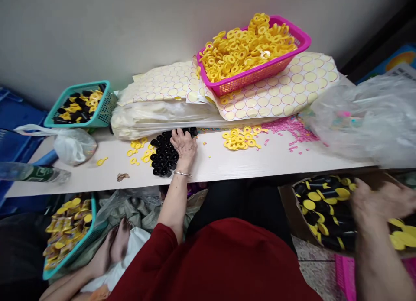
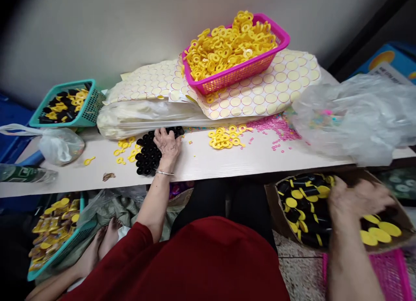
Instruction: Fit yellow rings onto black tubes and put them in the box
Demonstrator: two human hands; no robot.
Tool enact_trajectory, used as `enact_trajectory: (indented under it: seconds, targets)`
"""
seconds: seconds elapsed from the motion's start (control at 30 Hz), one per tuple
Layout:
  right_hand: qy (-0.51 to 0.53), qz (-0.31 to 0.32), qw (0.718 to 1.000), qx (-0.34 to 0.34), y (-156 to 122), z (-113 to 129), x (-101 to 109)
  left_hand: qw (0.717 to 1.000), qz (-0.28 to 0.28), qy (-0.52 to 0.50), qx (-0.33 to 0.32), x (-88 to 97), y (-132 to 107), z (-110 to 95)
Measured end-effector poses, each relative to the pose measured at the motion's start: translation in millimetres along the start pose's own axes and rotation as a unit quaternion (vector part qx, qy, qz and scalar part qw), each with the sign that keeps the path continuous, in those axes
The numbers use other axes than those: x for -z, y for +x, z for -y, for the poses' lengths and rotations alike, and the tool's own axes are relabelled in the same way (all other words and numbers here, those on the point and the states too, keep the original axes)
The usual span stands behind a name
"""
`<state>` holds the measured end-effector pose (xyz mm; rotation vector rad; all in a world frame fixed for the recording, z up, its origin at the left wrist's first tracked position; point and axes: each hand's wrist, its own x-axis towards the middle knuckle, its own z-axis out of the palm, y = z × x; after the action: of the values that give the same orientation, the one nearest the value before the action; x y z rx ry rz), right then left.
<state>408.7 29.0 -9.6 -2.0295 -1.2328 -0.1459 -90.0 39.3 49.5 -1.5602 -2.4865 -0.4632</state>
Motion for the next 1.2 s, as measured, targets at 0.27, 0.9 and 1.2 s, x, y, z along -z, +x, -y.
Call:
enact_trajectory:
  seconds: [0.27, 0.9, 1.2]
  targets:
    - [0.115, 0.23, 0.929, 0.265, -58.6, 142.3, -45.7, 1.0, 0.027, 0.009, -0.011, -6.6, 8.9, -4.0]
    - [-0.06, 0.407, 0.881, 0.234, -71.0, 197.5, -59.2, 0.873, 0.158, -0.439, -0.143, -44.6, -82.4, -70.9]
    - [-0.006, 0.393, 0.892, 0.223, -71.0, 189.6, -63.1, 0.855, 0.113, -0.466, -0.194, -53.3, -86.2, -70.2]
